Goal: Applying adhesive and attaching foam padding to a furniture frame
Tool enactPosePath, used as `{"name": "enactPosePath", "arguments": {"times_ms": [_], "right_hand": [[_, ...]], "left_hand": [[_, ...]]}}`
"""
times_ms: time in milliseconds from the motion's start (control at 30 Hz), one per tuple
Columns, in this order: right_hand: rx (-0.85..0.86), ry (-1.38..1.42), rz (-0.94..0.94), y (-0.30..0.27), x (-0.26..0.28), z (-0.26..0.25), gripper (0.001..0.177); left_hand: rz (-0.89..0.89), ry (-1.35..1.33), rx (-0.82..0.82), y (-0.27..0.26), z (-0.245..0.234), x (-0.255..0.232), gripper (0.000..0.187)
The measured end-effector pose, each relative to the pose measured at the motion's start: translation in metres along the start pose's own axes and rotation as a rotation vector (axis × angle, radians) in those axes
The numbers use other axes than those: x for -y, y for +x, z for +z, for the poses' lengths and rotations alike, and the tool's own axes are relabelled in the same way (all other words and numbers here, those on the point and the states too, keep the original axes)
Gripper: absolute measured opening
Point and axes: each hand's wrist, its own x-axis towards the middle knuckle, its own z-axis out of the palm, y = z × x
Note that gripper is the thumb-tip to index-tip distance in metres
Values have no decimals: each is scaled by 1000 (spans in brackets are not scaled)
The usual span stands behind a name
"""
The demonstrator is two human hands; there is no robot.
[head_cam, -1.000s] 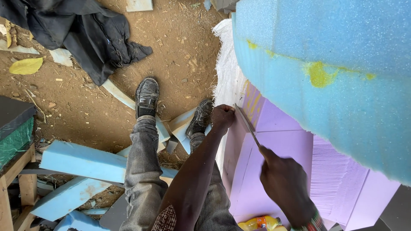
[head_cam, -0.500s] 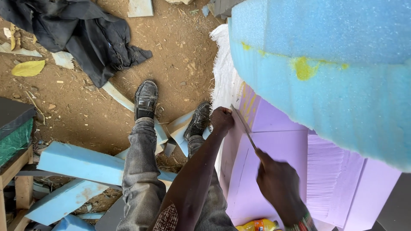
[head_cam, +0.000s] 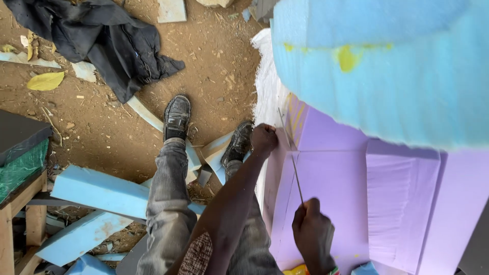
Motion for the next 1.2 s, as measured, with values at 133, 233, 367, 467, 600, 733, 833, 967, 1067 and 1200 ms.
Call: {"name": "enactPosePath", "arguments": {"times_ms": [133,233,367,467,600,733,833,967,1067,1200], "right_hand": [[48,93,121,-35,-40,48,8],[-290,282,-158,-8,-30,59,26],[-427,304,-269,44,-15,84,24],[-508,277,-219,63,-6,94,24],[-565,399,-239,59,-8,120,27],[-597,414,-221,25,-27,146,26],[-601,398,-175,8,-37,166,26],[-684,357,-234,24,-28,178,27],[-739,352,-241,54,-20,173,26],[-707,402,-277,69,-9,158,19]], "left_hand": [[454,60,-106,-25,-29,-1,13],[798,111,132,-84,-73,-34,23],[997,252,234,-121,-96,-51,8],[960,355,224,-115,-91,-48,16],[1003,337,205,-107,-86,-36,17],[1058,354,194,-110,-87,-36,17],[1214,427,79,-111,-79,-31,19],[1588,603,48,-104,-77,-18,18],[1654,564,65,-102,-75,-23,16],[1763,656,-6,-84,-64,-13,17]]}}
